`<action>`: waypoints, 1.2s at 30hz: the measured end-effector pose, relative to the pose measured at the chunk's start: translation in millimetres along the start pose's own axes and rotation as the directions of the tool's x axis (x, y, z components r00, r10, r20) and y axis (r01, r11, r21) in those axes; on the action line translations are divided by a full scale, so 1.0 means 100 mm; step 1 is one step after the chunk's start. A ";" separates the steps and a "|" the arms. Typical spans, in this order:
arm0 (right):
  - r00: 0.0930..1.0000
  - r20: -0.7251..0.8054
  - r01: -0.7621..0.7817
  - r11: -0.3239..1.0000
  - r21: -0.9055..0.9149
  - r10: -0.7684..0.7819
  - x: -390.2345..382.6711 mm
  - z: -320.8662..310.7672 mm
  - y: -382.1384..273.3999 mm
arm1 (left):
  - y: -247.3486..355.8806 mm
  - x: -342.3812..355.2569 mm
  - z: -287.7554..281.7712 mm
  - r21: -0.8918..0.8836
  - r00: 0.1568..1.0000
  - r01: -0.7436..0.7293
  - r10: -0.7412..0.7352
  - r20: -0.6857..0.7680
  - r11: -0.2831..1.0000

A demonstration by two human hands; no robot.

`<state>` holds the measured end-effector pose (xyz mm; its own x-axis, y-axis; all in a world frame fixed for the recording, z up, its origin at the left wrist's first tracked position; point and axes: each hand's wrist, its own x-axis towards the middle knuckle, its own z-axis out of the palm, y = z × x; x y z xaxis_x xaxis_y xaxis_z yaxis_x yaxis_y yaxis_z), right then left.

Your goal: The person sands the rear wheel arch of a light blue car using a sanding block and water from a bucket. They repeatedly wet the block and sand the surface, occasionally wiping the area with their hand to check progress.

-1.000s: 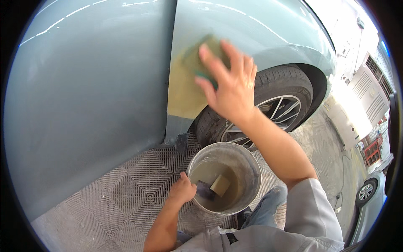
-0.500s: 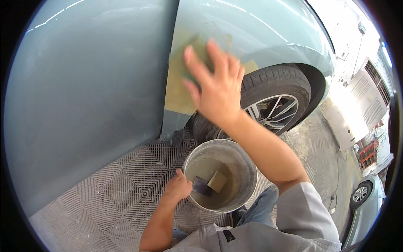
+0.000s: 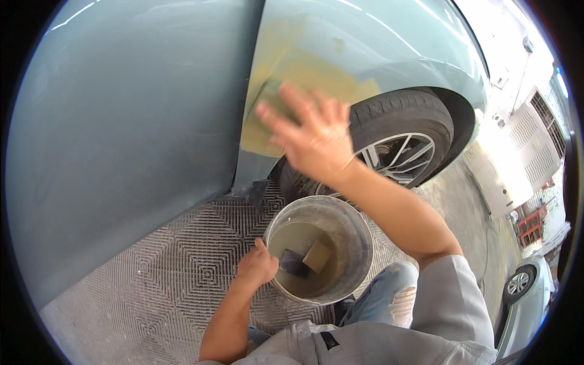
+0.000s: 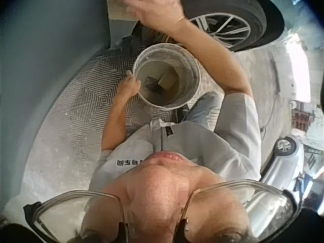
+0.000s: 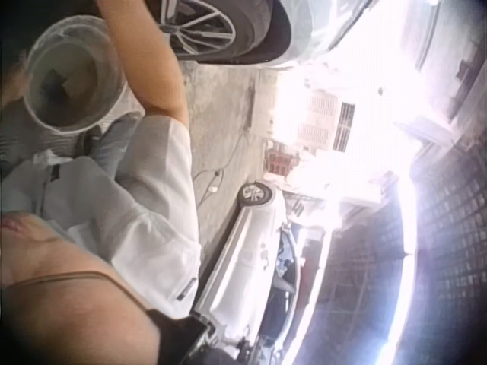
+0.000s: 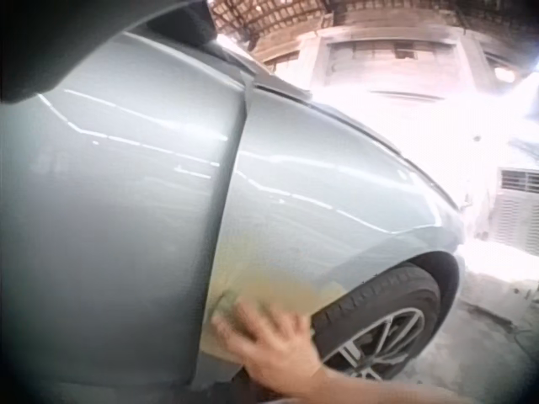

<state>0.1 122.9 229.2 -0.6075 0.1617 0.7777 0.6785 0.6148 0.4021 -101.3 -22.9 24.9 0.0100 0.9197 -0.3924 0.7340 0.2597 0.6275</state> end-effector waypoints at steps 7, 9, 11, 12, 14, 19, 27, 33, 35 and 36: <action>0.999 -0.050 -0.012 0.995 -0.099 0.007 0.04 0.11 -0.12 | 0.01 -0.02 -0.02 -0.022 0.999 0.026 -0.025 0.035 0.999; 0.997 -0.016 0.070 0.995 -0.069 -0.071 0.02 0.10 -0.10 | 0.02 -0.04 -0.03 -0.015 1.000 0.013 -0.013 0.007 1.000; 1.000 0.008 0.011 1.000 -0.008 -0.011 0.14 0.01 -0.04 | 0.02 -0.04 -0.02 -0.021 1.000 0.009 -0.009 -0.003 1.000; 0.982 -0.086 -0.162 0.985 0.060 0.166 0.21 -0.03 0.00 | 0.02 -0.04 -0.01 0.005 1.000 0.017 -0.017 -0.002 1.000; 0.935 -0.262 -0.224 0.970 0.090 0.240 0.26 0.00 0.02 | 0.02 -0.03 0.00 -0.029 0.999 0.026 -0.025 0.021 0.999; 0.980 -0.092 0.162 0.979 -0.127 -0.175 0.05 0.10 -0.03 | 0.03 -0.01 -0.02 -0.001 0.999 0.036 -0.036 0.027 0.999; 0.978 -0.115 -0.177 0.984 0.007 0.176 0.02 -0.11 0.12 | 0.04 -0.04 -0.02 0.022 1.000 0.020 -0.020 -0.010 1.000; 0.974 -0.050 -0.223 0.975 -0.021 0.222 -0.10 -0.11 0.20 | 0.01 -0.04 0.03 0.053 0.999 0.013 -0.011 -0.039 0.999; 0.934 -0.211 -0.277 0.957 0.081 0.288 -0.04 -0.07 0.21 | 0.00 -0.03 0.04 0.034 0.999 -0.002 0.004 -0.042 0.999; 0.943 -0.186 -0.270 0.961 0.050 0.275 -0.06 -0.06 0.18 | 0.00 -0.03 0.03 0.028 0.999 -0.004 0.005 -0.035 1.000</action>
<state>18.2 128.6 234.4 -0.3098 0.1779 0.9340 0.7957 0.5863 0.1522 -99.3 -26.3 24.1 -0.0100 0.9307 -0.3655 0.7529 0.2476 0.6098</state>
